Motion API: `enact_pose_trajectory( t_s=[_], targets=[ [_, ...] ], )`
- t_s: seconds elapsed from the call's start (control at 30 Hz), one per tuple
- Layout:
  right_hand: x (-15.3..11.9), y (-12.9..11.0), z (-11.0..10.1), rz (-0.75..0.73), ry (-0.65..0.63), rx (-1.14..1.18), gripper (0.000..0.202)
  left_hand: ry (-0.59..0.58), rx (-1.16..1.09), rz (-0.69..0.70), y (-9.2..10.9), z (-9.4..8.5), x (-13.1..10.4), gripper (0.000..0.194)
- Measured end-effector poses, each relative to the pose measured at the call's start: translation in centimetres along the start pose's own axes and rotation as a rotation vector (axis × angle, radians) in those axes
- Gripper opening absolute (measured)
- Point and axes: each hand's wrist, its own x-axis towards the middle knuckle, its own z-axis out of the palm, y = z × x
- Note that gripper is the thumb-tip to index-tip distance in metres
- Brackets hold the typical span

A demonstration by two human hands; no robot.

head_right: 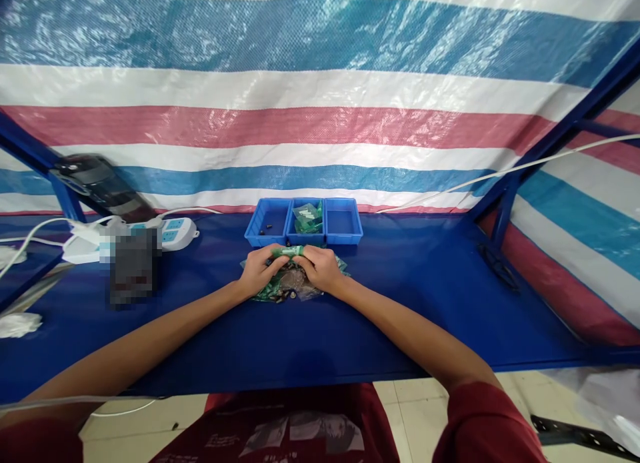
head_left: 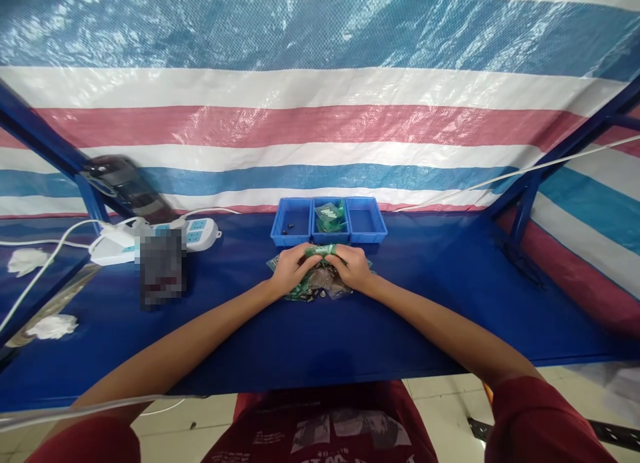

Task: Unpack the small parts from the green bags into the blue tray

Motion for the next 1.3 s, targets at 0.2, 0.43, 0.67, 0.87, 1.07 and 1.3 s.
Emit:
enact_pose_trajectory(
  t_s=[0.2,0.43,0.67,0.87,1.07,1.3],
  targets=[
    [0.19,-0.45,-0.15,-0.016,0.0,-0.008,0.032,0.02,-0.015,-0.021,0.11,-0.02,0.04,0.034],
    [0.33,-0.67,-0.12,-0.013,0.058,0.005,0.031,0.064,0.026,0.029,-0.01,-0.04,-0.04,0.037],
    [0.16,-0.28,0.27,0.003,0.078,-0.025,0.036,0.093,0.062,0.036,-0.06,-0.1,-0.07,0.04],
    [0.12,-0.36,0.36,-0.058,0.072,-0.061,0.032,0.019,0.001,-0.047,0.19,-0.25,-0.19,0.027],
    [0.22,-0.43,0.07,-0.057,0.042,-0.029,0.03,0.034,0.032,-0.065,0.4,-0.27,-0.24,0.027],
    [0.48,-0.82,-0.09,-0.041,0.047,0.022,0.027,0.1,0.04,-0.035,0.3,-0.29,-0.38,0.035]
  ],
)
